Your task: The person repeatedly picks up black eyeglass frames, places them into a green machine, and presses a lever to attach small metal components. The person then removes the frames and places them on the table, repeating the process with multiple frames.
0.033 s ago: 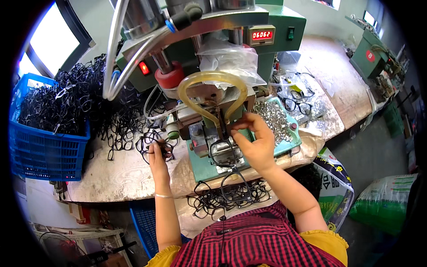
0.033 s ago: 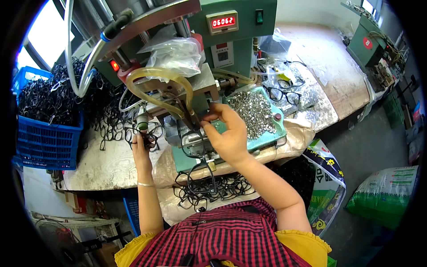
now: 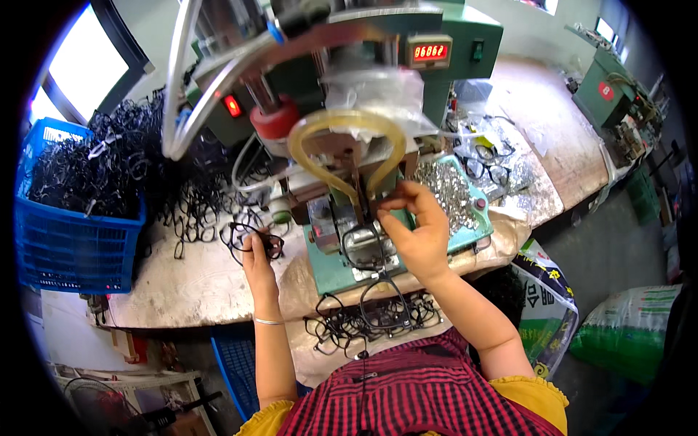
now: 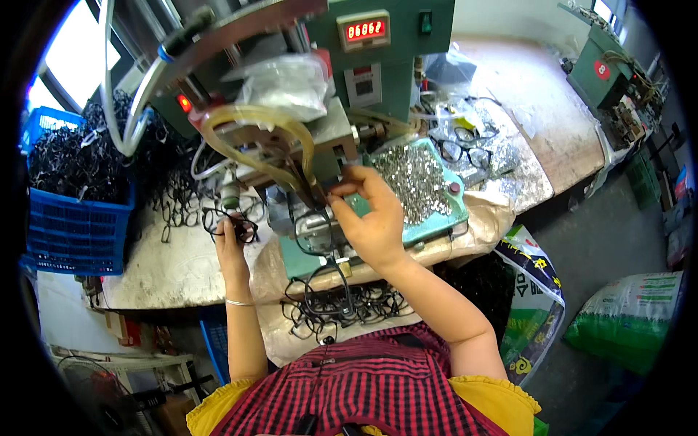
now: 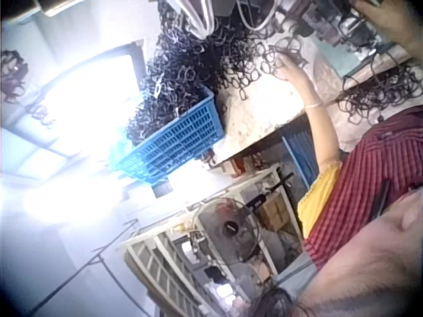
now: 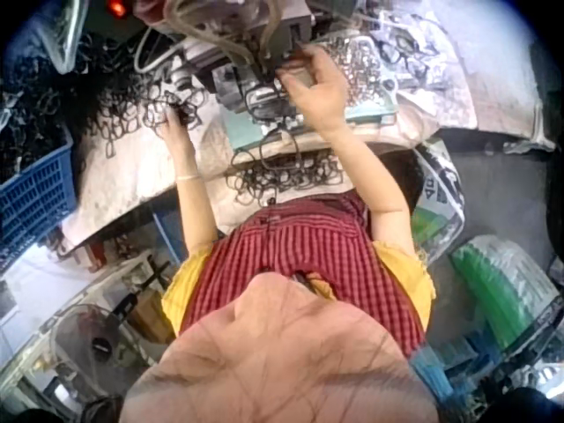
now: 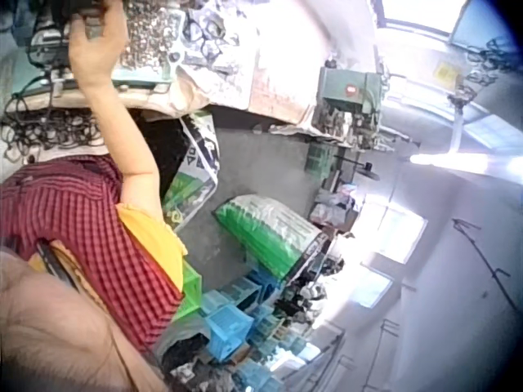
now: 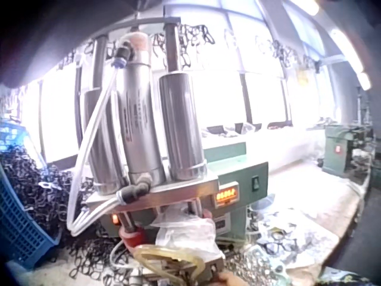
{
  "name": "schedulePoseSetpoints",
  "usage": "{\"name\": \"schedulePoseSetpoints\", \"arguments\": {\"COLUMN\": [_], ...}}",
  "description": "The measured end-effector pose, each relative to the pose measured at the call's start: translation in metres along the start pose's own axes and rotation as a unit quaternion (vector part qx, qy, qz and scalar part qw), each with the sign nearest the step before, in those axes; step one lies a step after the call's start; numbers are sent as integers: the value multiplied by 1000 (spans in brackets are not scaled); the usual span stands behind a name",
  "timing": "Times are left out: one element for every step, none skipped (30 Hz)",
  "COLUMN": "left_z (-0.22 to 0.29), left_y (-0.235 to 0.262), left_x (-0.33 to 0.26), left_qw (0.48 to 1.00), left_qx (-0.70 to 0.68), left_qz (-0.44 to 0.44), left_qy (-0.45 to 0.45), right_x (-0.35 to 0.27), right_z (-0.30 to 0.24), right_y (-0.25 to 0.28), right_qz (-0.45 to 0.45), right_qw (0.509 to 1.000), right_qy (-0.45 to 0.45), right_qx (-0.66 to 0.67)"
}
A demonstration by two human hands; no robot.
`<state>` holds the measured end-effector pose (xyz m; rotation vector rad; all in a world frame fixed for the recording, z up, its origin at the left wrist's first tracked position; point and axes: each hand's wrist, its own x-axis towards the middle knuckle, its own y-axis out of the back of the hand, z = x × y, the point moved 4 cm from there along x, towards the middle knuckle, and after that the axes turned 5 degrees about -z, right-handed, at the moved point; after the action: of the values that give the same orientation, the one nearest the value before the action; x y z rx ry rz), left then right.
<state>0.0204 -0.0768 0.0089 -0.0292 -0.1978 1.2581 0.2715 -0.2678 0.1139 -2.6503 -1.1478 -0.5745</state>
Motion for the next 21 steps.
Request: {"name": "schedulePoseSetpoints", "arguments": {"left_z": [-2,4,21,41,66,96,124,147,164,183,194,196,196,190,190,180,181,173,168,164,161], "left_y": [-1,-5,-16,-24,-35,-48,-60,-67,-71,-75,-83,-86,-90,-98,-101,-114,-127,-138,-141,-147,-152], "left_x": [0,-5,-7,-11,-15,-25,-36,-47,-59,-72,-85,-92,-98,-103,-99,-99,-98,-94,-90,-87,-87], "left_qw": [1000,999,995,992,983,971,956,936,912,889,864,854,842,859,826,802,777,753,733,737,739], "left_qx": [-19,-20,-25,-34,-51,-50,-48,-44,-42,1,37,61,85,67,218,279,306,312,327,323,321], "left_qz": [-2,-1,-1,1,-19,-20,-22,-26,-31,-48,-26,-65,-105,-140,-231,-249,-280,-302,-315,-323,-334], "left_qy": [-13,-47,-92,-119,-174,-233,-289,-349,-408,-455,-501,-513,-522,-489,-466,-467,-474,-494,-506,-499,-488], "right_x": [0,-1,4,5,6,6,6,6,5,4,3,-2,-1,-3,-3,0,6,11,13,11,7], "right_z": [2,6,6,5,1,-6,-12,-17,-17,-17,-17,-29,-31,-31,-34,-35,-18,0,16,32,46], "right_y": [0,-1,-2,-2,-3,-7,-10,-12,-12,-12,-13,-13,-12,-8,-2,6,22,39,52,67,80], "right_qz": [-4,-9,-14,-24,-30,-36,-42,-49,-42,-35,-31,-33,-59,-87,-112,-129,-117,-89,-60,-30,2], "right_qw": [1000,999,999,1000,999,997,995,993,993,991,990,975,979,982,983,984,991,969,917,885,848], "right_qy": [-7,-21,-23,-11,-18,-23,-30,-35,-50,-66,-80,-117,-101,-88,-72,-88,-32,14,56,41,22], "right_qx": [13,26,40,17,40,64,88,99,102,107,112,187,166,145,123,80,-62,-229,-391,-463,-530]}}
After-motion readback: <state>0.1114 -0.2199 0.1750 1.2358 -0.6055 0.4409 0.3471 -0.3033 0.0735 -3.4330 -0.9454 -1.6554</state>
